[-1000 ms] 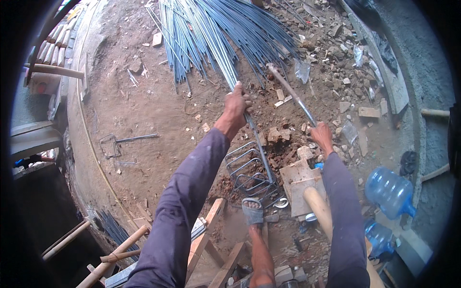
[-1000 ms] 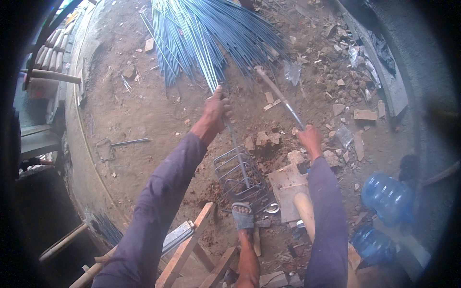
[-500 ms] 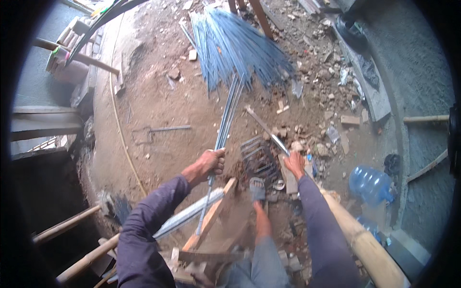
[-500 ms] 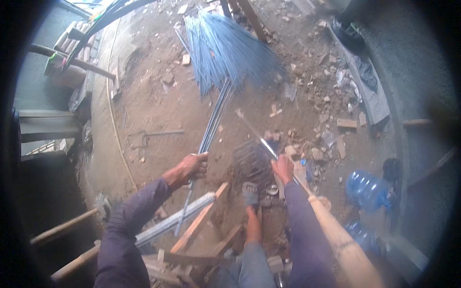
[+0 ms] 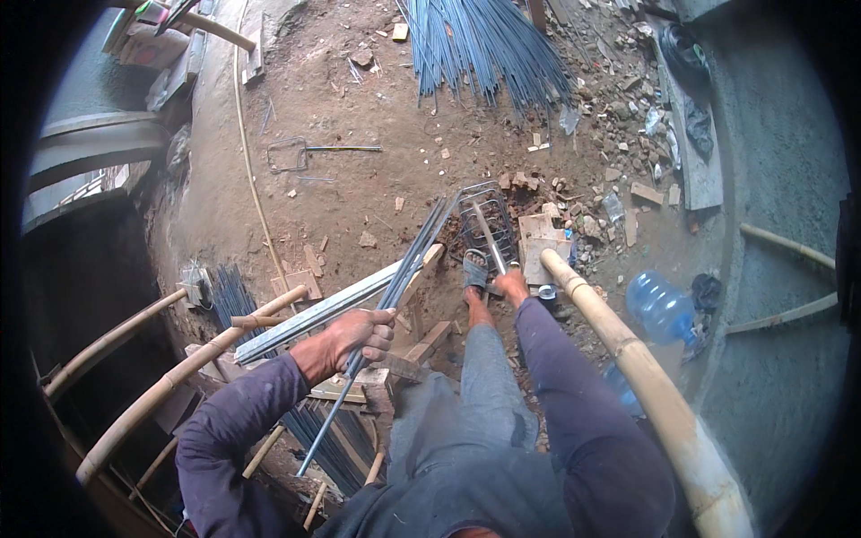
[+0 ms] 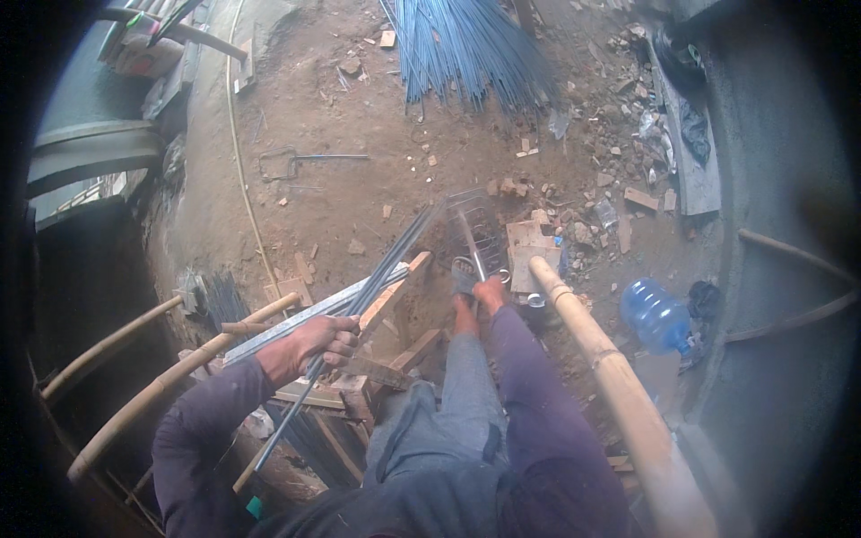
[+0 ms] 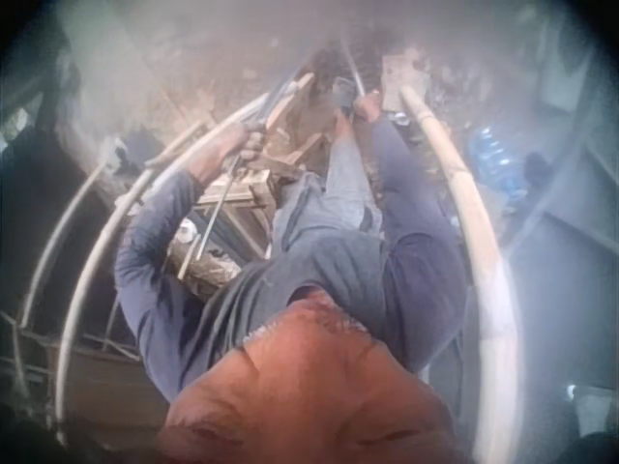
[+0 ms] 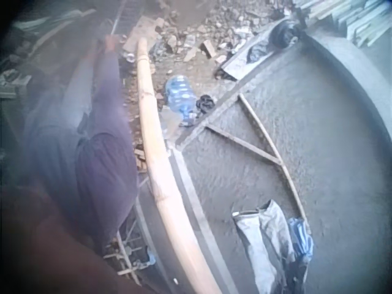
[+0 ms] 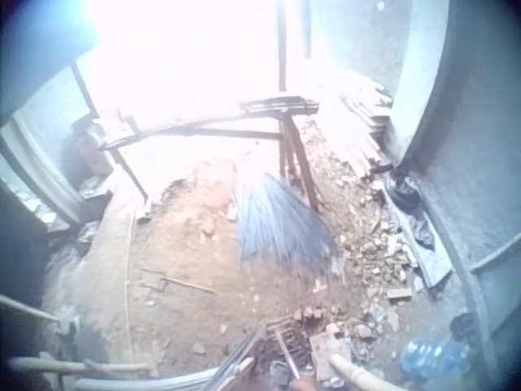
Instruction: The person repeatedly bends steel bars into rectangular shapes using a manual bending jig. They position each bar, apply force with a lever, and then remove the bent piece before repeating the process with the next bar.
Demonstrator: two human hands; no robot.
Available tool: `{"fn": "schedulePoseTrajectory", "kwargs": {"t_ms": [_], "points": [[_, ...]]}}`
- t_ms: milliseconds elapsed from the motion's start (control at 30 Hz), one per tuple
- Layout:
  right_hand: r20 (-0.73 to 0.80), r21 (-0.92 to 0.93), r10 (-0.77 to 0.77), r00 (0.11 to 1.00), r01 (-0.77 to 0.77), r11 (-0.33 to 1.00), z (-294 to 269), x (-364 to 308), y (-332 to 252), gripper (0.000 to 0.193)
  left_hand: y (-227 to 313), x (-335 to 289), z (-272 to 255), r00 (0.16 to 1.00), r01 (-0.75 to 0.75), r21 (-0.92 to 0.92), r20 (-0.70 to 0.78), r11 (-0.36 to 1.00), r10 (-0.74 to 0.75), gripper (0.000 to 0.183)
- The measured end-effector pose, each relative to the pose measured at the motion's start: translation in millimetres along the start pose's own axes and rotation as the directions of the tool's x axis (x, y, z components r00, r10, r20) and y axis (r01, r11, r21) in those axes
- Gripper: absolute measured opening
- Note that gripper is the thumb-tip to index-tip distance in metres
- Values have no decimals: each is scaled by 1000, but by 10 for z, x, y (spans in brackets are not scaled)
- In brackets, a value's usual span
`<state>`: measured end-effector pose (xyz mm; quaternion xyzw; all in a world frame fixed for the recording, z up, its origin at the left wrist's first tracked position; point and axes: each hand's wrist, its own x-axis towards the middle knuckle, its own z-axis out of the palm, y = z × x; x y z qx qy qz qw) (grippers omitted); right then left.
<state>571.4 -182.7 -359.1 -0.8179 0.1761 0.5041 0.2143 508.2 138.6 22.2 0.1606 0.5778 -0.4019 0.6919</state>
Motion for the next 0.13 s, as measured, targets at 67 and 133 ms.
{"fn": "schedulePoseTrajectory", "kwargs": {"t_ms": [67,133], "points": [[-15,-7,44,999,-44,999,136,-199,155,52,-59,179,-207,999,45,-144,36,989,-40,13],[60,-9,67,996,-67,998,100,-416,300,66,-83,495,-431,996,72,-317,77,946,-50,10]]}}
